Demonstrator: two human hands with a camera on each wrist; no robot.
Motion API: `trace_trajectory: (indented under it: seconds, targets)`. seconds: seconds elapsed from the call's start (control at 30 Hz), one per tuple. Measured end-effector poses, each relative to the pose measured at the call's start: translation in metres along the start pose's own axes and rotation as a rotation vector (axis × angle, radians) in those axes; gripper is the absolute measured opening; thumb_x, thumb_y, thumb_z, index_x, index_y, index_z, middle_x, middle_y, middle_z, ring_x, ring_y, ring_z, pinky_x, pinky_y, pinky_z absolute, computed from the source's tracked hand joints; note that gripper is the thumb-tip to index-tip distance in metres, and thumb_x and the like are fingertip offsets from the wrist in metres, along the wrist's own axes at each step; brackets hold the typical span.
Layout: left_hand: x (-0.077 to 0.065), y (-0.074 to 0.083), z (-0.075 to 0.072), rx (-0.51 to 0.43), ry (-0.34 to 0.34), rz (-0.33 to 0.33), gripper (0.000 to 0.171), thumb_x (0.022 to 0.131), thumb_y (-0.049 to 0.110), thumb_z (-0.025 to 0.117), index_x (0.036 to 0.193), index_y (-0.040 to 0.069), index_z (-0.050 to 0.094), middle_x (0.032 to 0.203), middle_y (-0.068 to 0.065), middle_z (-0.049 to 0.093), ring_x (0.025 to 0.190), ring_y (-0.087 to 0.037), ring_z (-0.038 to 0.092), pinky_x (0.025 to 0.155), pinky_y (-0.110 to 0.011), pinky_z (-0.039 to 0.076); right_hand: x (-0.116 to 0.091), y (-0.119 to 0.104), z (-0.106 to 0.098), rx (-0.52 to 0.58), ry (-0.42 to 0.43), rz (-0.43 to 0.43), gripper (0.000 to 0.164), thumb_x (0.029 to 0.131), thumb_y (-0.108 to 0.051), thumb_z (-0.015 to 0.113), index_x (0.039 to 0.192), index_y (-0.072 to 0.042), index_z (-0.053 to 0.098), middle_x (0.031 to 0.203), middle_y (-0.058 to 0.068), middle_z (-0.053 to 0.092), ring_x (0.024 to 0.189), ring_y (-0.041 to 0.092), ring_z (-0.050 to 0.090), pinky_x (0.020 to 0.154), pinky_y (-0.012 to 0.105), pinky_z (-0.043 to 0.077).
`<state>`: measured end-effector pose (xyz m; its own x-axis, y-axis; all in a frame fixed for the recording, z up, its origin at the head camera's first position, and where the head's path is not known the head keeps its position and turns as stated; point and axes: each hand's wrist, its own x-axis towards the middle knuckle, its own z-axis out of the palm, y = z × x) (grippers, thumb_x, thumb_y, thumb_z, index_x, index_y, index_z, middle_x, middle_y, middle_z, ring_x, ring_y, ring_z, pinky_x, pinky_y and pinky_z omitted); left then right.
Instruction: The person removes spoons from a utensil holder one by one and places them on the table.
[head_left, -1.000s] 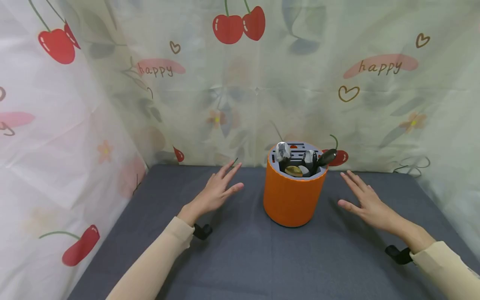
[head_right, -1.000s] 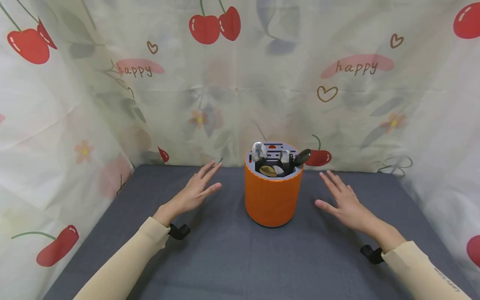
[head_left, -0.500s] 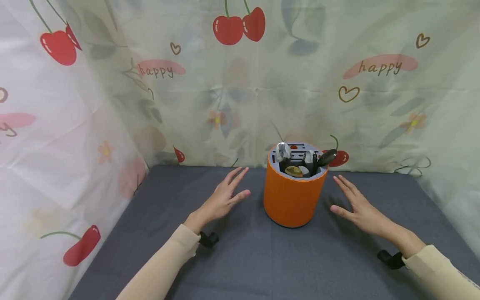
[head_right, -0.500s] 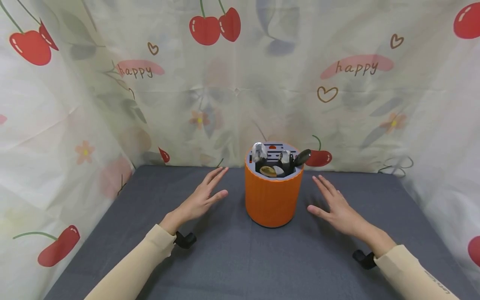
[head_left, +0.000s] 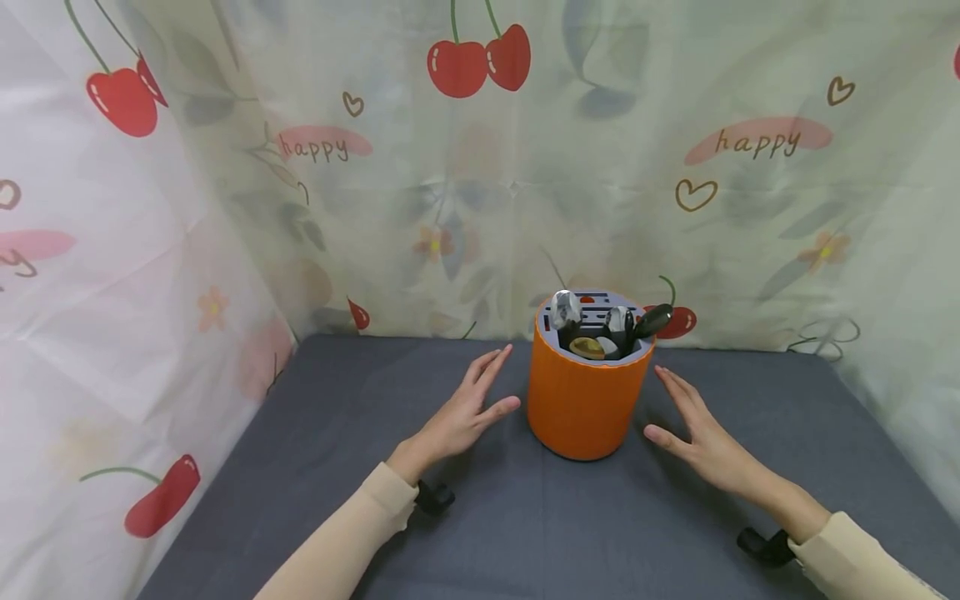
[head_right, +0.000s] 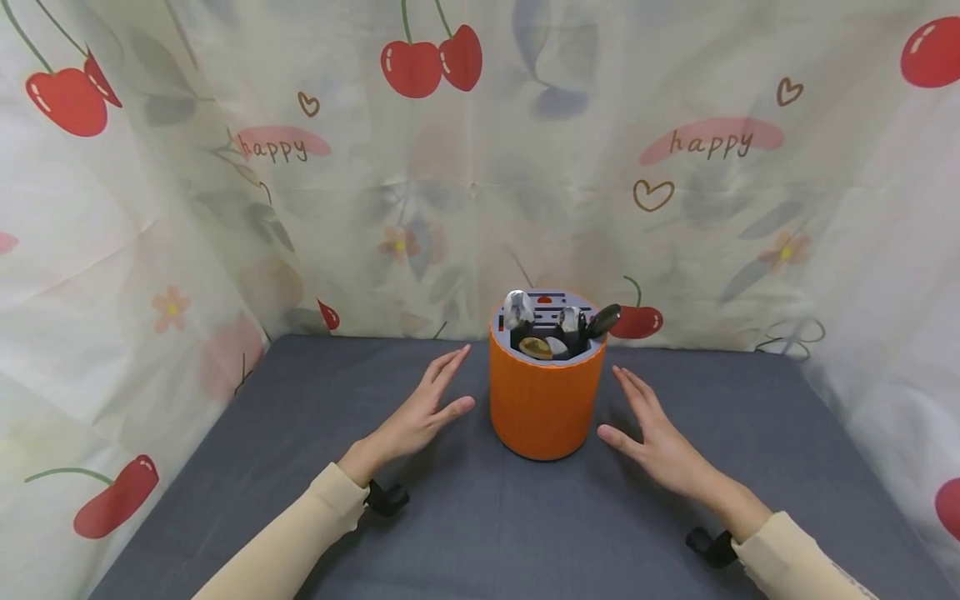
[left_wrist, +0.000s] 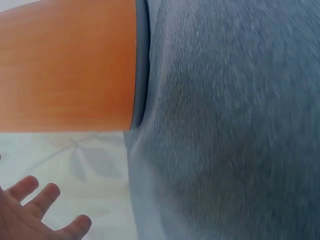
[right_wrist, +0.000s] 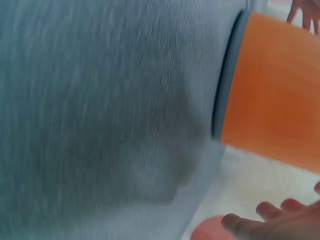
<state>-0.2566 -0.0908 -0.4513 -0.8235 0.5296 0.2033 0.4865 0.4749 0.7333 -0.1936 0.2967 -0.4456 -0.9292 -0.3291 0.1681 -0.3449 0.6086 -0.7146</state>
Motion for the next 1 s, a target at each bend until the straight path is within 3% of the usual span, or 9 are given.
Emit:
trace_trajectory:
  seconds: [0.3,0.5,0.63,0.83,1.0]
  targets:
    - [0.008,0.003,0.017,-0.112,0.04,0.007,0.078,0.103,0.063,0.052,0.164,0.051,0.005,0.17,-0.001,0.012,0.153,-0.03,0.027,0.119,-0.062,0.03,0.003,-0.013,0.019,0.126,0.05,0.018,0.091,0.105,-0.022,0.065,0.169,-0.03,0.001,0.17,0.02,0.001,0.151,0.051,0.016,0.105,0.081,0.028]
    - [0.013,0.003,0.027,-0.226,0.063,0.006,0.079,0.103,0.06,0.055,0.164,0.052,0.005,0.167,0.001,0.016,0.148,-0.032,0.032,0.109,-0.056,0.044,0.005,-0.014,0.029,0.176,0.083,0.027,0.091,0.105,-0.021,0.065,0.168,-0.035,0.001,0.171,0.019,0.0,0.152,0.051,0.016,0.106,0.08,0.03]
    - [0.015,0.002,0.031,-0.293,0.078,0.0,0.083,0.102,0.058,0.06,0.165,0.048,0.007,0.168,-0.003,0.016,0.15,-0.028,0.032,0.109,-0.052,0.048,0.005,-0.014,0.033,0.197,0.09,0.03,0.091,0.105,-0.021,0.066,0.167,-0.036,0.002,0.171,0.016,0.001,0.153,0.049,0.016,0.107,0.079,0.031]
    - [0.019,-0.001,0.034,-0.393,0.098,-0.003,0.084,0.102,0.054,0.062,0.167,0.042,0.011,0.168,-0.007,0.018,0.152,-0.032,0.033,0.11,-0.057,0.046,0.006,-0.013,0.038,0.23,0.097,0.054,0.094,0.104,-0.022,0.067,0.166,-0.04,-0.001,0.172,0.015,0.001,0.153,0.048,0.015,0.109,0.077,0.032]
    - [0.021,-0.001,0.04,-0.387,0.106,0.013,0.08,0.104,0.05,0.061,0.167,0.04,0.013,0.168,-0.007,0.019,0.151,-0.035,0.035,0.114,-0.063,0.038,0.008,-0.012,0.042,0.267,0.123,0.074,0.098,0.104,-0.022,0.067,0.166,-0.041,-0.006,0.172,0.012,0.001,0.154,0.048,0.015,0.109,0.076,0.031]
